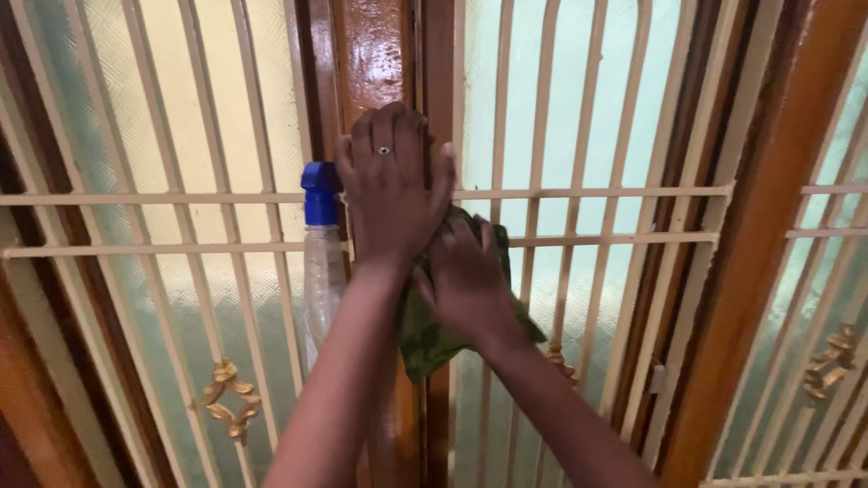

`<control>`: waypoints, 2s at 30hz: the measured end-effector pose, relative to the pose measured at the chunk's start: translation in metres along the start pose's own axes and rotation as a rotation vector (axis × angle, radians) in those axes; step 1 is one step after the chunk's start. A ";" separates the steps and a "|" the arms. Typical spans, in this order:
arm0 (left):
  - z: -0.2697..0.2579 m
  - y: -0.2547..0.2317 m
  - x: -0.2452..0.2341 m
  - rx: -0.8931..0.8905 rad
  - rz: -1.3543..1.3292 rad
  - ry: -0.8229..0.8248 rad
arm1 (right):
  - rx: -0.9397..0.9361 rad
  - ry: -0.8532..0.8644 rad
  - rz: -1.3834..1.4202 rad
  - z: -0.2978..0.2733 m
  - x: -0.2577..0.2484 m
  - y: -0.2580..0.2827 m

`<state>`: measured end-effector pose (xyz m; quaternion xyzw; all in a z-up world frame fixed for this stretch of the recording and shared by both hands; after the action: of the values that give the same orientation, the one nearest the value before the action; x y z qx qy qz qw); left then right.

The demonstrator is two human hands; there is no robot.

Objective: The person cleans a wooden window grille with frosted glass panels using a spray bottle and a green cloth. They repeatedly spray the wooden frame and wipe it down with the cloth, working across different sections of the grille.

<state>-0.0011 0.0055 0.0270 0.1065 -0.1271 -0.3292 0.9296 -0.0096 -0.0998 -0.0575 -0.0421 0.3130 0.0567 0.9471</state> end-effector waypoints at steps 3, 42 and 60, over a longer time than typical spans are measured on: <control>0.000 0.017 0.007 0.147 0.054 0.089 | -0.023 -0.201 -0.071 -0.055 0.045 -0.018; -0.047 -0.020 0.002 -0.076 0.155 0.213 | 0.650 -0.338 0.767 -0.185 0.126 -0.005; -0.056 -0.016 0.009 -0.062 0.160 0.187 | 0.426 -0.241 0.505 -0.231 0.379 -0.109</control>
<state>0.0136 -0.0059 -0.0287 0.0976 -0.0380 -0.2464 0.9635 0.1712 -0.2039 -0.4639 0.2420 0.2042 0.2270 0.9210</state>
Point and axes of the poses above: each hand's wrist, its own z-axis towards the middle knuckle, its own x-axis out of the palm, y = z × x, the point moved 3 cm from there along z, towards the middle knuckle, and after that the axes turned 10 degrees about x, right-handed, at the moved point
